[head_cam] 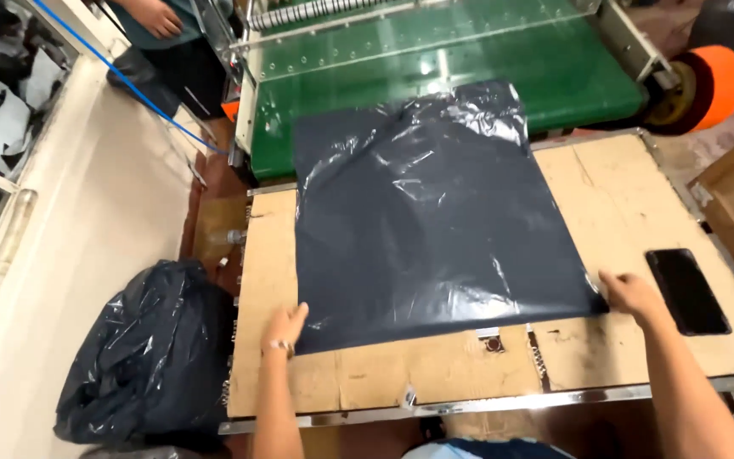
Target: Folding plastic bags and placing them into a storage basket as they come off the production line
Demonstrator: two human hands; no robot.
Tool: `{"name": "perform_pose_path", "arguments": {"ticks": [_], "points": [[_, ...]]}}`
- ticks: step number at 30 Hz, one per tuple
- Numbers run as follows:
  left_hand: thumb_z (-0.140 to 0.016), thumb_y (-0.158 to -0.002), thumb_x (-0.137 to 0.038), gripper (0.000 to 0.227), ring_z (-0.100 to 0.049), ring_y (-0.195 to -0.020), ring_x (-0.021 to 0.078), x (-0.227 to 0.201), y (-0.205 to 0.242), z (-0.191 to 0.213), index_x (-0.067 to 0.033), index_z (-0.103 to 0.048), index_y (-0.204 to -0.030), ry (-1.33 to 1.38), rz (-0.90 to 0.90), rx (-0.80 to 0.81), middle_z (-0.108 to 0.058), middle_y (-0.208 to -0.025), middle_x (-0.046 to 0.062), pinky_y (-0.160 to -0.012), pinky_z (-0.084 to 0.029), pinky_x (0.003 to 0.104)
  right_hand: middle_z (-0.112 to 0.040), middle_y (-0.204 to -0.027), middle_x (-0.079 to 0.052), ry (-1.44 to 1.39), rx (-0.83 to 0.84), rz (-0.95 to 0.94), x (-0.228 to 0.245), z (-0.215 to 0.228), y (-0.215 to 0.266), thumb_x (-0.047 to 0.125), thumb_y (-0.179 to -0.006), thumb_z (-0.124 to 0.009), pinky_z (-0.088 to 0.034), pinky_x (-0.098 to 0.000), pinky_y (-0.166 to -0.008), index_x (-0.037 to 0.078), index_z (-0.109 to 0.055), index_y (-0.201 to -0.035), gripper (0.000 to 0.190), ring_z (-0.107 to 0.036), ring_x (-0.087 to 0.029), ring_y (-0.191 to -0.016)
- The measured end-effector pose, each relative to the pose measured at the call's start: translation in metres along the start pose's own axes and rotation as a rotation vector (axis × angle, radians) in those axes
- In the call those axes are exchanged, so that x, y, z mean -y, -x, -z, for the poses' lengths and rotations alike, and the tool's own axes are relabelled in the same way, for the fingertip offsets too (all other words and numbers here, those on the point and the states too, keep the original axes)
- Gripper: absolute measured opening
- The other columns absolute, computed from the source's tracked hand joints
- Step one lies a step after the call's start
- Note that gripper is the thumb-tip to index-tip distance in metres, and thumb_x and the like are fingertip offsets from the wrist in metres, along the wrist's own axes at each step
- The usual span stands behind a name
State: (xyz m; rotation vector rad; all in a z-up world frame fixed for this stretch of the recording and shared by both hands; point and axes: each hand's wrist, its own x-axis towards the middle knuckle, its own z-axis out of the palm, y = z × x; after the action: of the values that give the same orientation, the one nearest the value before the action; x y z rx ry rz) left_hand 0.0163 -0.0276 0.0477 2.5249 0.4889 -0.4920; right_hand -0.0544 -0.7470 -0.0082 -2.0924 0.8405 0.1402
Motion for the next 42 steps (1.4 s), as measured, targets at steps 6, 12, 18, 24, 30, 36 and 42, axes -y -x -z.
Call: {"name": "perform_pose_path", "arguments": {"ticks": [6, 12, 18, 24, 30, 36, 42], "points": [[-0.053, -0.098, -0.047, 0.041, -0.062, -0.079, 0.0302, 0.051, 0.015, -0.058, -0.0109, -0.061, -0.081, -0.04, -0.06, -0.192, -0.064, -0.084, 0.008, -0.07, -0.048, 0.047, -0.073, -0.085, -0.018, 0.209, -0.136, 0.068, -0.022, -0.03, 0.042, 0.045, -0.097, -0.062, -0.046, -0.0435, -0.08, 0.002, -0.068, -0.089, 0.045, -0.066, -0.033, -0.084], [-0.049, -0.103, -0.042, 0.028, -0.067, -0.08, 0.0477, 0.058, -0.016, -0.099, -0.0161, -0.057, -0.111, 0.002, -0.112, -0.463, -0.072, -0.086, 0.02, -0.067, -0.048, 0.061, -0.076, -0.098, -0.023, 0.381, -0.307, 0.214, -0.007, -0.044, 0.044, 0.039, -0.106, -0.054, -0.049, -0.0544, -0.082, 0.007, -0.064, -0.109, 0.033, -0.07, -0.047, -0.096], [-0.044, -0.106, -0.041, 0.036, -0.071, -0.085, 0.0435, 0.095, 0.026, -0.096, -0.009, -0.056, -0.117, -0.138, 0.02, -0.258, -0.073, -0.093, 0.02, -0.069, -0.053, 0.056, -0.079, -0.101, -0.028, 0.593, -0.22, -0.003, -0.036, -0.032, 0.091, 0.046, -0.107, -0.047, -0.053, -0.0553, -0.083, 0.007, -0.068, -0.109, 0.044, -0.072, -0.05, -0.099], [-0.042, -0.106, -0.045, 0.032, -0.064, -0.055, 0.0394, 0.122, 0.077, -0.099, -0.0152, -0.049, -0.112, -0.213, -0.104, -0.355, -0.066, -0.062, 0.012, -0.043, -0.043, 0.049, -0.082, -0.098, -0.024, 0.535, -0.169, -0.037, -0.067, -0.025, 0.139, 0.047, -0.108, -0.051, -0.051, -0.0509, -0.084, 0.009, -0.066, -0.117, 0.041, -0.073, -0.048, -0.099], [-0.046, -0.105, -0.047, 0.037, -0.072, -0.082, 0.0435, 0.09, 0.076, -0.095, -0.0099, -0.047, -0.107, -0.275, 0.131, -0.239, -0.074, -0.086, 0.018, -0.067, -0.053, 0.056, -0.083, -0.1, -0.023, 0.769, -0.174, -0.086, -0.064, -0.033, 0.136, 0.053, -0.105, -0.049, -0.057, -0.0529, -0.083, 0.013, -0.062, -0.119, 0.044, -0.077, -0.047, -0.096], [-0.08, -0.076, -0.047, 0.064, -0.058, -0.123, 0.0318, -0.064, 0.07, -0.11, -0.0129, -0.063, -0.128, -0.445, -0.426, -0.653, -0.063, -0.127, 0.011, -0.093, -0.052, 0.053, -0.073, -0.12, -0.01, 0.801, -0.288, 0.576, 0.11, -0.109, 0.166, 0.057, -0.082, -0.07, -0.053, -0.0467, -0.096, 0.016, -0.07, -0.128, 0.062, -0.068, -0.032, -0.119], [-0.067, -0.085, -0.057, 0.082, -0.023, -0.155, 0.0315, -0.139, 0.033, -0.133, -0.0179, -0.044, -0.153, -0.524, -0.938, -0.195, -0.036, -0.165, 0.007, -0.114, -0.022, 0.076, -0.045, -0.161, -0.011, 0.626, -0.191, 1.172, 0.124, -0.198, 0.108, 0.066, -0.086, -0.056, -0.017, -0.0597, -0.124, 0.027, -0.046, -0.155, 0.081, -0.032, -0.035, -0.155]]}}
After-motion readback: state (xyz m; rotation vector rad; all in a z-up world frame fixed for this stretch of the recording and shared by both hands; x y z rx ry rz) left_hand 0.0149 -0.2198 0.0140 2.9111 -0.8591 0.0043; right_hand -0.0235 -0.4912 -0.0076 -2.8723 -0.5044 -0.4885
